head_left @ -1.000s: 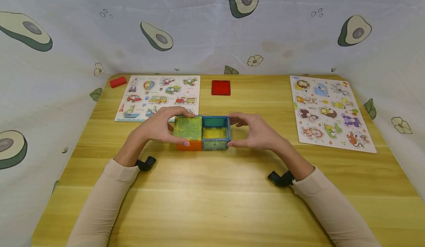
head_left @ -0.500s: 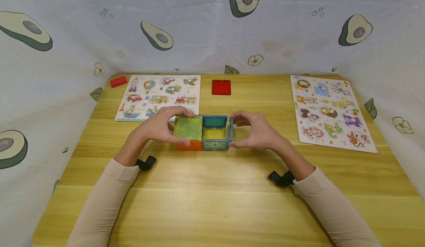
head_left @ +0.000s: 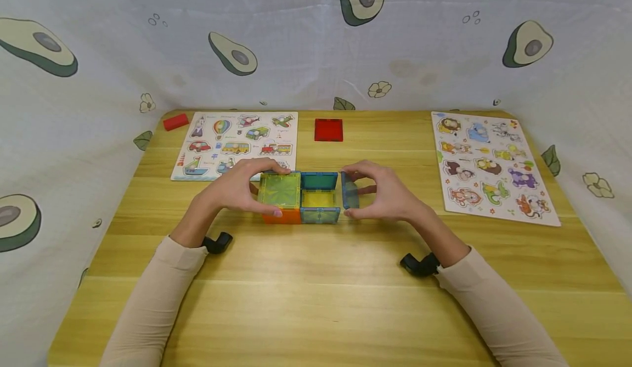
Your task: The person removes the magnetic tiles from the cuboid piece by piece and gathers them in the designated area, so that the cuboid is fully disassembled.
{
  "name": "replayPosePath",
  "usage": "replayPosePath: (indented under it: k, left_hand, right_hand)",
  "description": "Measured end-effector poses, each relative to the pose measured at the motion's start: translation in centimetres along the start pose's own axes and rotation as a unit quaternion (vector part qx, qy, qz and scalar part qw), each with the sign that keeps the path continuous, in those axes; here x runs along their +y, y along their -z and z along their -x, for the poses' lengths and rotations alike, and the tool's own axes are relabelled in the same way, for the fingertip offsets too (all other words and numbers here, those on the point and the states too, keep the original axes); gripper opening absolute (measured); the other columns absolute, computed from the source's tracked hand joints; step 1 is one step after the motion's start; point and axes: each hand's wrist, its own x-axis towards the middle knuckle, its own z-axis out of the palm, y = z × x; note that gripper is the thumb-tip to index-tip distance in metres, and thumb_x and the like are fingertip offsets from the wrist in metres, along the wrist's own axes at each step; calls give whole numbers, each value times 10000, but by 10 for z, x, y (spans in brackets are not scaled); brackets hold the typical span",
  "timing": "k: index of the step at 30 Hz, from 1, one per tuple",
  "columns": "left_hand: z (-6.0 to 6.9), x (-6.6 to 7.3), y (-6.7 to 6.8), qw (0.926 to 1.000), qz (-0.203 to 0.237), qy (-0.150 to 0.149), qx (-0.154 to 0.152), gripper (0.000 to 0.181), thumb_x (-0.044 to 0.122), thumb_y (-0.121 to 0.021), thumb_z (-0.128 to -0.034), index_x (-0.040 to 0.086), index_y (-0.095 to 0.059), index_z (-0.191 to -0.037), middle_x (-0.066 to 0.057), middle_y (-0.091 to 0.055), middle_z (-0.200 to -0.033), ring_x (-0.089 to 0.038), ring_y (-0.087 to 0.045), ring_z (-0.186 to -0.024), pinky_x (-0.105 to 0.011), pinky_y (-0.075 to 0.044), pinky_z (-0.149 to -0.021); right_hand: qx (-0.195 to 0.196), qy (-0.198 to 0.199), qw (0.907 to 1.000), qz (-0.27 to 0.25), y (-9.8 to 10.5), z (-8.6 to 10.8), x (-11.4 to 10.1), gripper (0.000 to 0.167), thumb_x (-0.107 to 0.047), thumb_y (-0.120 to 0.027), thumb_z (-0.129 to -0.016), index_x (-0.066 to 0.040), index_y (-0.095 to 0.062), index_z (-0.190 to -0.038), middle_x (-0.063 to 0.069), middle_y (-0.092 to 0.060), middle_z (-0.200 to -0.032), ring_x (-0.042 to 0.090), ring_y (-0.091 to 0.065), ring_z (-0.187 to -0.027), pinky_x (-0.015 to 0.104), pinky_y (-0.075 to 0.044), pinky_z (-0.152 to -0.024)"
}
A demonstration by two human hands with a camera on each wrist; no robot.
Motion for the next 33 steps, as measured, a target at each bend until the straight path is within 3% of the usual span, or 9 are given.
replayPosePath:
  k: [6,15,25,33]
  left_hand:
    - [0,1,0,10000,0,-11,-9,734,426,-954,-687,275,-650,-1338,92,-652,-1357,-141,-596,-1250,-302,-627,-690]
    - [0,0,-1,10000,65,-58,-23,719,405,-957,-692,251,-652,-1326,73,-653,-1362,-161,-592,-1269,-293,-629,-689]
    - [0,1,1,9999,-69,-149,37,723,410,-956,-684,249,-659,-1323,70,-660,-1350,-161,-599,-1257,-335,-629,-689]
    - [1,0,0,10000,-20,-91,27,719,415,-954,-688,261,-656,-1324,75,-655,-1356,-159,-596,-1253,-321,-628,-684]
  right_hand:
    - [61,37,9997,213,2,0,1,777,-225,-931,-729,-146,-586,-1421,50,-584,-1333,270,-552,-1198,507,-612,-913]
    - [292,115,9986,421,18,-2,5,737,-187,-916,-749,-127,-587,-1406,91,-570,-1337,310,-543,-1211,558,-579,-966]
    - [435,-136,9951,879,44,-19,11,700,-192,-886,-782,-75,-592,-1406,142,-584,-1378,367,-554,-1252,602,-515,-1046]
    - [370,-667,9900,1185,59,-37,23,744,-296,-862,-826,-49,-555,-1457,176,-547,-1475,381,-533,-1301,589,-461,-1114]
